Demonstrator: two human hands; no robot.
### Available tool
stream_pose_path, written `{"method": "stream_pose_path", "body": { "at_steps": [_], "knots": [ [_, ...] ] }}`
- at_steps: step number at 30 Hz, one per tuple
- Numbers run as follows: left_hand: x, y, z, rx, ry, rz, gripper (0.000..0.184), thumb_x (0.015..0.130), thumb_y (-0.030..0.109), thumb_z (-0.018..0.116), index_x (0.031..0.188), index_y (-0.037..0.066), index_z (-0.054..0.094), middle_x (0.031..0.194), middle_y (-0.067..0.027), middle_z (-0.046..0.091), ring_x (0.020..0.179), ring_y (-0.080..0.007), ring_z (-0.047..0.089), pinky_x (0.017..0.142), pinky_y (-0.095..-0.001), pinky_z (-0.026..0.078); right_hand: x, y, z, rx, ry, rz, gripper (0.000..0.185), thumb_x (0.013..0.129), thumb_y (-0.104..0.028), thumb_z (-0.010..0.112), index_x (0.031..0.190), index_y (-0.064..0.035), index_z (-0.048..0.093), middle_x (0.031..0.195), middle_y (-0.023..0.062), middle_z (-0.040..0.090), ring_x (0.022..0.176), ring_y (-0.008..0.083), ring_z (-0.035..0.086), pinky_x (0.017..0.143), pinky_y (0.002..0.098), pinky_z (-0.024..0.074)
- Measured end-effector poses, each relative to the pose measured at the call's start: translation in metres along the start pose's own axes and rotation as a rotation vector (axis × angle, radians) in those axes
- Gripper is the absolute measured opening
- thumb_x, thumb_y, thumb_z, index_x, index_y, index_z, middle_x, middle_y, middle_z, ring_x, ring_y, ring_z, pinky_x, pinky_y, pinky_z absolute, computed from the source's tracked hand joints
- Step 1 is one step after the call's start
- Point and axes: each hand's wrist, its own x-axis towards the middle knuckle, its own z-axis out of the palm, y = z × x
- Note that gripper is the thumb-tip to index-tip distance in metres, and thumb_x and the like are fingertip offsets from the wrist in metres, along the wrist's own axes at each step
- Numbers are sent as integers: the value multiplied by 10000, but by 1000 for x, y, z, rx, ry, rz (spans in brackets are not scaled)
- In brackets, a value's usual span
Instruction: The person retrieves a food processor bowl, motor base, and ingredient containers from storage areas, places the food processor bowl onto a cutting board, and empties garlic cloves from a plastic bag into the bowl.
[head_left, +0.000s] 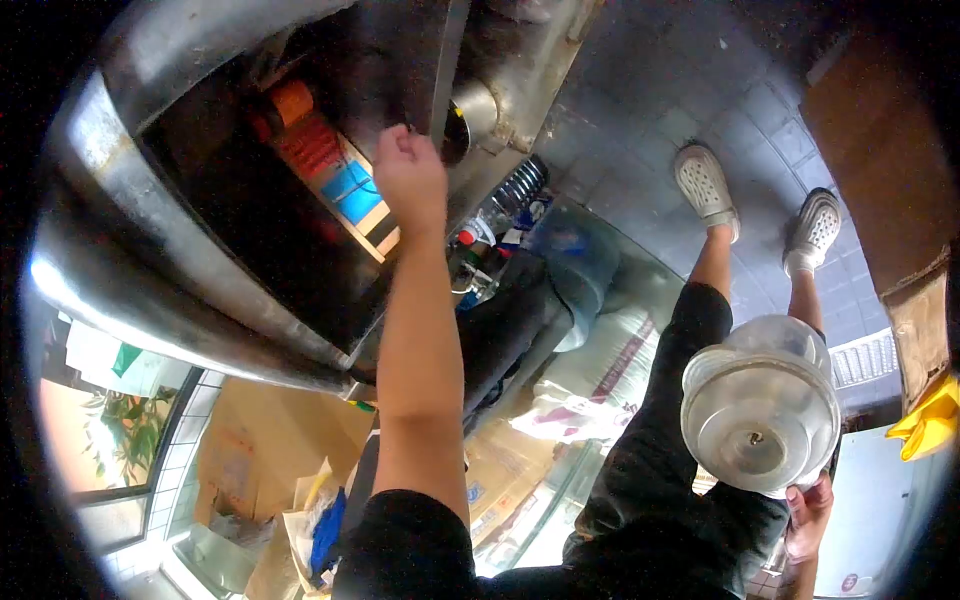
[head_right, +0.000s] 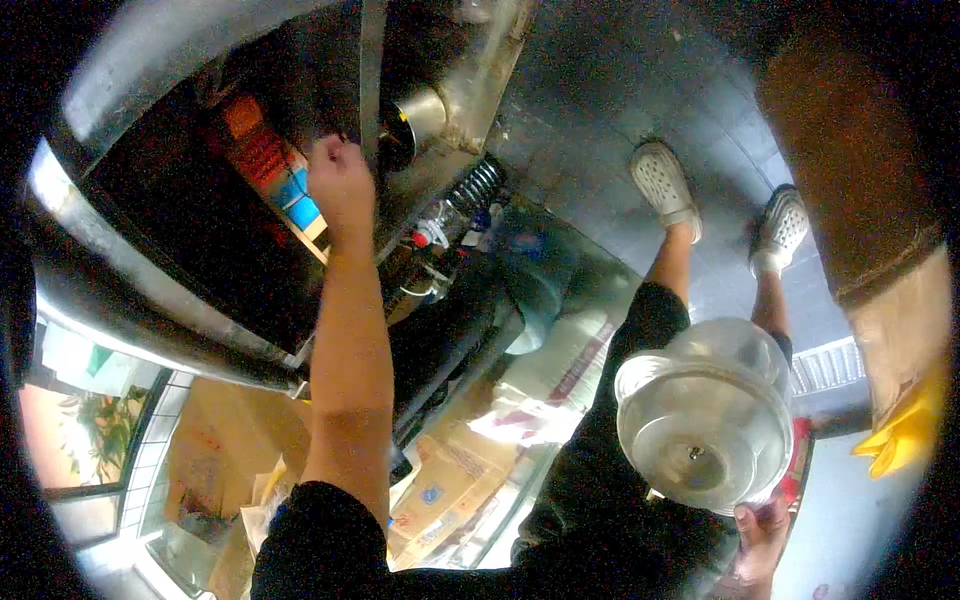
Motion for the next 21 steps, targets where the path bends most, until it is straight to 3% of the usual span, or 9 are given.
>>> {"method": "stream_pose_path", "body": {
  "at_steps": [5, 6, 8, 11, 13, 15, 16, 18, 21],
  "knots": [
    [-50, 39, -30, -298, -5, -103, 154, 862, 101, 642, 962, -6, 594, 815, -80, 619, 738, -190, 603, 691, -333, 502, -1, 13, -7, 4, 19, -24, 486, 814, -237, 833, 1190, -19, 615, 1136, 52, 670, 1064, 154, 595, 959, 318, 438],
    [-45, 31, -39, -304, 26, -144, 86, 894, 105, 635, 968, 78, 601, 806, 0, 569, 749, -145, 598, 673, -243, 490, -2, 14, -7, 6, 24, -37, 483, 818, -230, 828, 1196, -18, 614, 1146, 55, 667, 1074, 157, 593, 966, 320, 436],
    [-16, 35, -59, -964, 154, -421, 167, 900, 150, 650, 1011, 35, 604, 794, -38, 612, 710, -170, 588, 665, -303, 501, -5, 5, 2, 13, 40, -59, 508, 820, -223, 827, 1224, -15, 601, 1162, 58, 660, 1083, 163, 591, 977, 326, 432],
    [77, -107, -31, -451, 282, 5, 259, 970, 277, 559, 1125, 76, 609, 838, -21, 644, 715, -188, 600, 622, -282, 486, -6, 1, 5, 39, -11, -67, 535, 829, -218, 816, 1259, -12, 572, 1195, 54, 646, 1099, 157, 579, 994, 315, 408],
    [135, -93, -12, -846, 428, -162, 270, 963, 287, 560, 1156, 105, 607, 918, -35, 652, 763, -188, 603, 618, -281, 481, -8, -1, 7, 55, -24, -68, 546, 831, -215, 812, 1271, -11, 560, 1206, 51, 641, 1106, 154, 573, 1002, 308, 396],
    [185, -70, 0, -1366, 313, -408, 264, 953, 283, 580, 1156, 115, 606, 981, -48, 645, 813, -178, 601, 626, -285, 483, -11, -3, 11, 66, 6, -75, 553, 827, -209, 814, 1274, -9, 559, 1202, 52, 642, 1108, 156, 573, 1006, 308, 393],
    [214, -94, 9, -1325, 142, -228, 269, 956, 293, 580, 1155, 113, 606, 1001, -51, 641, 836, -174, 601, 632, -288, 485, -12, -3, 10, 51, 13, -77, 552, 826, -206, 814, 1274, -9, 558, 1203, 51, 642, 1108, 155, 572, 1008, 308, 392],
    [215, -86, 10, -1233, -25, -146, 275, 967, 303, 570, 1154, 105, 604, 1001, -52, 636, 853, -164, 603, 638, -290, 487, -16, -1, 8, 18, 27, -73, 551, 825, -201, 814, 1273, -8, 558, 1204, 50, 642, 1108, 152, 572, 1011, 308, 389],
    [188, -6, -8, -1082, 13, -301, 271, 986, 296, 543, 1149, 87, 601, 950, -51, 636, 831, -147, 610, 638, -285, 484, -23, -2, 9, 14, 34, -75, 488, 829, -188, 808, 1226, -18, 580, 1171, 36, 649, 1079, 140, 572, 982, 296, 393]
  ]
}}
